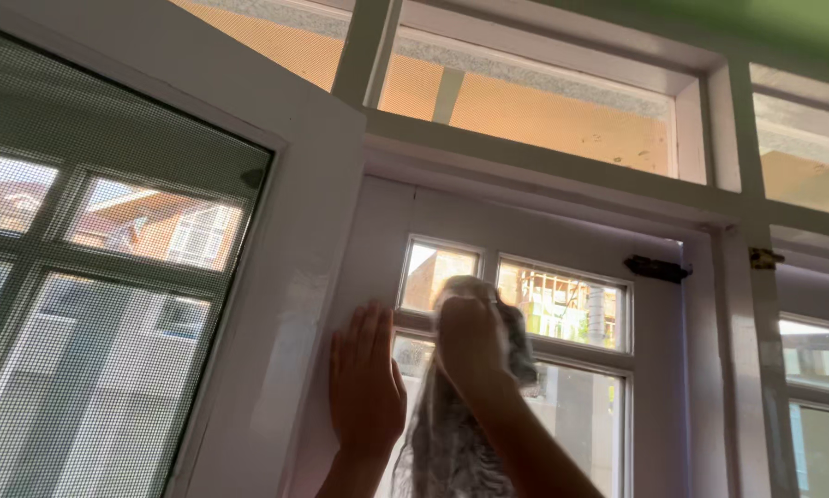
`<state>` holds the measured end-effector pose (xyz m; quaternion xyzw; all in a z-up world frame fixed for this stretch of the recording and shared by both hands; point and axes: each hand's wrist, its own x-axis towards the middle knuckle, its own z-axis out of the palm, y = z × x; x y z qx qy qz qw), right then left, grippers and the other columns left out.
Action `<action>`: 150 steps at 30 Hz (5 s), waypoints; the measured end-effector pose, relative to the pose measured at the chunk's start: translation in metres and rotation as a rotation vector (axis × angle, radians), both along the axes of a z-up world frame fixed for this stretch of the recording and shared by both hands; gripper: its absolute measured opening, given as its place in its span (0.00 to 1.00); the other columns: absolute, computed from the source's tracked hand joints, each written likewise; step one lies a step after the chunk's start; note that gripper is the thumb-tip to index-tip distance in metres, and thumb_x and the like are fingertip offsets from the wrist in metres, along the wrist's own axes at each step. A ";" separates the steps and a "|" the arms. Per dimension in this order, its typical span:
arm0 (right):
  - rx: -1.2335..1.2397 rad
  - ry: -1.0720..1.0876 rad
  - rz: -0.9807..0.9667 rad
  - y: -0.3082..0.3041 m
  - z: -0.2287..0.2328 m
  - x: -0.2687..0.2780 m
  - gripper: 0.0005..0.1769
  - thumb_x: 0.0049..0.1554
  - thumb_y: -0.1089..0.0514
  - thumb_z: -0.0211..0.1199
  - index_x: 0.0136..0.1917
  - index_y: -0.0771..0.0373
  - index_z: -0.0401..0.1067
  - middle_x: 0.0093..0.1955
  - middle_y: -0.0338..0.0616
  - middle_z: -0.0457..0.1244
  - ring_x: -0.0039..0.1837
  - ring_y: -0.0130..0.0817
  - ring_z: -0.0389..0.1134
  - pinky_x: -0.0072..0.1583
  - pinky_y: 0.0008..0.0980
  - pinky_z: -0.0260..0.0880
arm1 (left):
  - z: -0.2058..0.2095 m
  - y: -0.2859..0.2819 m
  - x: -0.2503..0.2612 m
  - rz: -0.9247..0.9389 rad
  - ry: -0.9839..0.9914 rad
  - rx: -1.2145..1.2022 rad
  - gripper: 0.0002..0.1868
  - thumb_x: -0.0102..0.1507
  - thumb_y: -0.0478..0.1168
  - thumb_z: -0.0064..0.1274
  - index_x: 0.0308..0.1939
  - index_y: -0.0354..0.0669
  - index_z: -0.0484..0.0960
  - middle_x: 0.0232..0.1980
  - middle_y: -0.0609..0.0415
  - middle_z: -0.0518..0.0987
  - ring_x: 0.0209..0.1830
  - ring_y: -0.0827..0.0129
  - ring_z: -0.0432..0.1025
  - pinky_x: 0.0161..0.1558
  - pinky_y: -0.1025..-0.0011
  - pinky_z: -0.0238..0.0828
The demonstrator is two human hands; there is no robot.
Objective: The person cleans glass window panes by spraying them with a cleaning liquid and wiping the surfaces with a cloth.
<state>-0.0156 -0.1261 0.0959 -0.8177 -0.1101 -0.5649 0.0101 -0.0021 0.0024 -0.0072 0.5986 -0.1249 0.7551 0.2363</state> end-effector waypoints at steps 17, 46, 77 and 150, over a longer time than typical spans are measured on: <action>0.015 -0.469 0.287 0.002 0.034 0.009 0.11 0.55 0.70 0.51 0.51 0.73 0.69 0.51 0.64 0.63 0.54 0.56 0.64 0.58 0.51 0.66 | 0.002 0.009 -0.010 -0.019 0.008 0.024 0.33 0.60 0.38 0.48 0.71 0.42 0.67 0.75 0.49 0.65 0.78 0.56 0.56 0.75 0.48 0.45; -0.303 -0.331 0.085 -0.040 0.004 0.013 0.16 0.47 0.75 0.60 0.48 0.65 0.77 0.55 0.51 0.68 0.64 0.46 0.66 0.67 0.45 0.64 | -0.001 -0.002 0.001 0.153 -0.029 0.016 0.26 0.68 0.39 0.40 0.71 0.41 0.67 0.76 0.50 0.65 0.77 0.58 0.56 0.75 0.49 0.48; -0.148 -0.130 -0.263 0.032 -0.003 0.025 0.17 0.62 0.49 0.60 0.50 0.67 0.77 0.46 0.53 0.69 0.45 0.37 0.73 0.46 0.38 0.76 | -0.003 -0.001 0.025 0.276 -0.029 0.024 0.32 0.68 0.39 0.42 0.78 0.42 0.57 0.81 0.51 0.57 0.81 0.58 0.51 0.77 0.49 0.44; -0.138 -0.359 0.108 0.059 -0.005 -0.003 0.09 0.57 0.60 0.58 0.46 0.64 0.77 0.40 0.50 0.70 0.43 0.41 0.73 0.51 0.40 0.74 | -0.007 0.008 0.048 0.509 0.002 0.048 0.33 0.65 0.45 0.47 0.74 0.45 0.64 0.78 0.51 0.65 0.79 0.59 0.56 0.76 0.54 0.49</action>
